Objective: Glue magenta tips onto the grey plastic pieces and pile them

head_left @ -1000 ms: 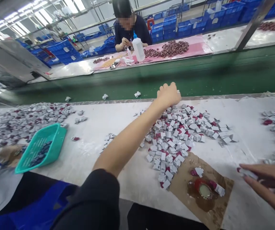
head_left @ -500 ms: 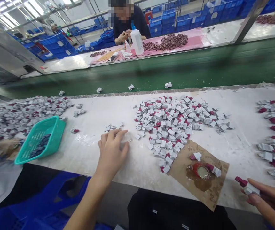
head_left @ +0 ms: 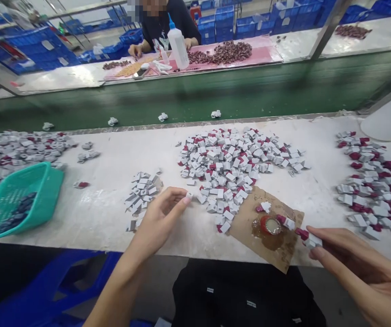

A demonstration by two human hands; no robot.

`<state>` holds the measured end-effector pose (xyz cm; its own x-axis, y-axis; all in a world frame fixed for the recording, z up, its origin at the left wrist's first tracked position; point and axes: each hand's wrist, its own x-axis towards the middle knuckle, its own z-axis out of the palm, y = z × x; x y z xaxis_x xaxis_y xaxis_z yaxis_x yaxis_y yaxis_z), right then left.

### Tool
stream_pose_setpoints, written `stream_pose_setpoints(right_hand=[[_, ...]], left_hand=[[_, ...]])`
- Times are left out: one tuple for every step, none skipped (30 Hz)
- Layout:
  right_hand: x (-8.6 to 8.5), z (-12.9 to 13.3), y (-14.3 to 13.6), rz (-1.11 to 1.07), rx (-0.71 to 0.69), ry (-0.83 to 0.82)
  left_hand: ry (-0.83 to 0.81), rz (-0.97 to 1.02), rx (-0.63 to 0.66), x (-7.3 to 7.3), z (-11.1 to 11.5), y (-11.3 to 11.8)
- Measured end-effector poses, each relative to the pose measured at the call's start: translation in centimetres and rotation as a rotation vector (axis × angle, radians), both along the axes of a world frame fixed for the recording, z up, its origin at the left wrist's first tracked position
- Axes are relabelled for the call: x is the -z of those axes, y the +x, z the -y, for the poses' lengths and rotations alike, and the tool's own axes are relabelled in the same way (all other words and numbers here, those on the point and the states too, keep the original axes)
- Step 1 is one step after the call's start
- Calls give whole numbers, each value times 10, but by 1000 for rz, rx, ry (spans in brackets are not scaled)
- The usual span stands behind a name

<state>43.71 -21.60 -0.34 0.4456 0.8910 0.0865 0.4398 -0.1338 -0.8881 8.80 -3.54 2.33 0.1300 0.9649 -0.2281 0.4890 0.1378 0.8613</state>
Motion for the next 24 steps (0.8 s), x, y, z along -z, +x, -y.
stream_pose_setpoints(right_hand=[[-5,-5,-4,-27,-18,-4],[-9,-11,-7,-58,-35,-2],[-12,-16,-11,-90,-49,0],[-15,-20,-13,-116,-53,2],[-16,-24,-16,-139,-55,1],[-17,-26,-17,-161,-57,-3],[-18,-27,-18,-183,-61,-9],[-18,-28,-19,-203,-65,-16],[-18,-28,-20,-219,-71,-25],[-18,-28,-21,-230,-79,-34],[-18,-28,-21,-236,-84,-40],[-18,-28,-22,-235,-86,-42],[-19,-28,-23,-230,-87,-41],[-19,-28,-24,-222,-87,-38],[-19,-29,-24,-215,-87,-32],[-20,-30,-24,-213,-88,-26],[-20,-30,-25,-215,-89,-22],[-20,-31,-25,-220,-90,-22],[-20,-32,-25,-225,-91,-20],[-19,-32,-25,-228,-90,-18],[-19,-33,-25,-227,-90,-15],[-19,-34,-25,-221,-90,-11],[-18,-34,-25,-211,-93,-7],[-17,-34,-26,-202,-99,-3]], left_hand=[[-60,91,-18,-1,4,3],[-112,178,-33,-2,6,7],[-162,260,-45,-2,9,11],[-209,341,-56,-2,11,14],[-255,418,-62,-2,13,18],[-304,483,-64,-1,14,22],[-345,525,-66,0,16,25],[-363,536,-68,0,17,27],[-347,514,-59,1,18,29],[-292,455,-40,2,20,30],[-205,360,-21,2,21,29],[-103,236,-13,3,22,28],[-1,94,-15,4,22,26],[82,-53,-14,6,22,23],[147,-184,-9,8,22,20],[197,-287,5,11,22,17],[238,-357,32,14,22,13],[274,-402,69,18,22,10],[306,-429,107,21,22,7],[330,-446,141,24,22,5],[354,-460,160,27,23,3],[374,-474,175,29,23,2],[398,-485,176,29,24,2],[421,-489,169,29,24,3]])
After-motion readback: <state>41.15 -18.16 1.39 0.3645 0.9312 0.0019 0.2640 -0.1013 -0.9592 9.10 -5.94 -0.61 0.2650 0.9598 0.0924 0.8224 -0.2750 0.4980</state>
